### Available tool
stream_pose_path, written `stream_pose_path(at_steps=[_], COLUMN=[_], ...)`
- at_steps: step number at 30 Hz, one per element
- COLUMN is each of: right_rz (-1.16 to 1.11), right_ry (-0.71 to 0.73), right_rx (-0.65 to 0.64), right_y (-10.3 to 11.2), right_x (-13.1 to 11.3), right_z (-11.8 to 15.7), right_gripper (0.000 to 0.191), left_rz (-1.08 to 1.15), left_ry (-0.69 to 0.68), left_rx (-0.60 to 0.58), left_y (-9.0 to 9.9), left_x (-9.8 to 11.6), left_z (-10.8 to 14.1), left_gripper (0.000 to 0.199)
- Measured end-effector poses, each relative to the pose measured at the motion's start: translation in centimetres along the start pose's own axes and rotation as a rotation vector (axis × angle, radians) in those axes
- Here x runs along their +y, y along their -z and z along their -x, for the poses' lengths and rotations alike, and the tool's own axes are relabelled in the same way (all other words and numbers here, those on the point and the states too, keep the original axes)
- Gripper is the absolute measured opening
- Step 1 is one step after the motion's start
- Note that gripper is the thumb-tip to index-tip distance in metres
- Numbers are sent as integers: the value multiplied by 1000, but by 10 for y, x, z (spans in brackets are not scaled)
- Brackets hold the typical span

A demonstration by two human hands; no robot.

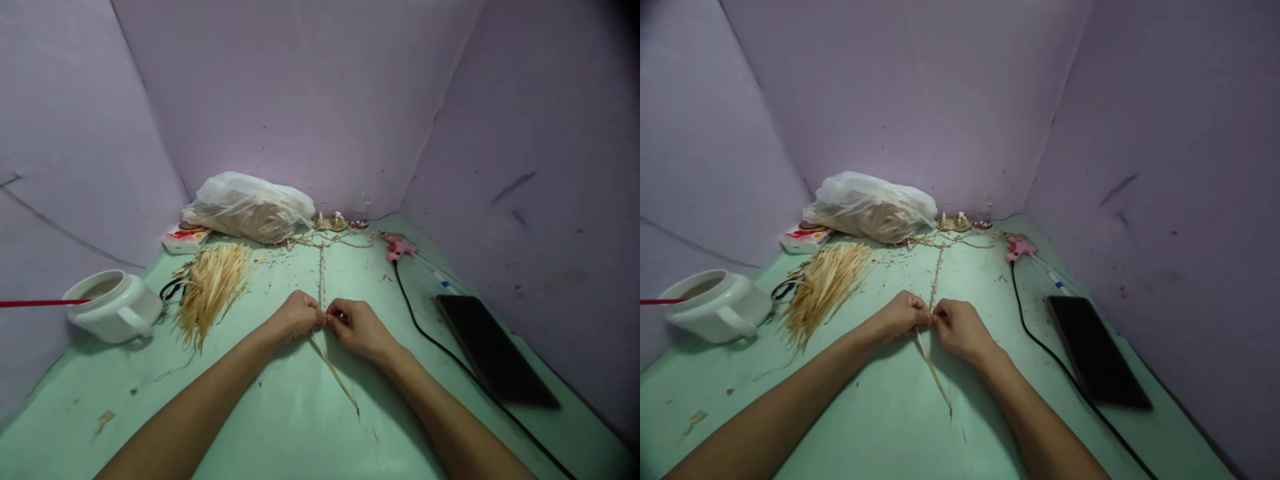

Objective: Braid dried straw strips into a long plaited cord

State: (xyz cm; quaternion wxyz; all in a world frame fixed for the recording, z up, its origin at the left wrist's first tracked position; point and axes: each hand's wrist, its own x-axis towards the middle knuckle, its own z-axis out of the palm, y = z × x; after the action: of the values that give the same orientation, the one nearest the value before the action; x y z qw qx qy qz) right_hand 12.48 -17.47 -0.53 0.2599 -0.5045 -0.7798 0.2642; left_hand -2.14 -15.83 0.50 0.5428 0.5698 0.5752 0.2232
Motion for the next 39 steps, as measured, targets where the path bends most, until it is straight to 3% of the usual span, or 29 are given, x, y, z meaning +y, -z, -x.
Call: stream_pose_path(at_steps=[4,8,11,16,22,25,30,32,34,36,39], right_rz=[61,-30,1,329,556,416,-54,-334,-581,-688,-699], right_ry=[-212,-347,-280,-71,93,107,-218,-333,-441,-477,-443], right_rx=[39,19,29,82,-39,-54,333,252,60,-83,-76], right_y=[0,0,0,-4,-8,2,21,20,13,4,-6], right_x=[-6,-13,-21,-29,-31,-32,-10,-1,1,-3,-10], right_z=[1,3,8,19,22,21,5,-2,-6,-6,-4], right_gripper=[16,17,17,22,24,22,32,28,23,19,12], left_rz=[0,15,109,196,174,174,213,216,203,188,167], left_ry=[-53,-42,47,111,102,86,60,53,29,12,9], left_rx=[49,88,101,66,-1,-9,-73,-98,-105,-103,-100], left_y=[-6,-10,-12,-10,-4,-1,5,7,7,7,4], left_x=[-11,-8,2,8,4,7,7,5,3,0,0], left_z=[-4,-1,7,13,8,8,8,7,6,5,4], left_gripper=[7,9,11,11,5,5,4,4,6,7,8])
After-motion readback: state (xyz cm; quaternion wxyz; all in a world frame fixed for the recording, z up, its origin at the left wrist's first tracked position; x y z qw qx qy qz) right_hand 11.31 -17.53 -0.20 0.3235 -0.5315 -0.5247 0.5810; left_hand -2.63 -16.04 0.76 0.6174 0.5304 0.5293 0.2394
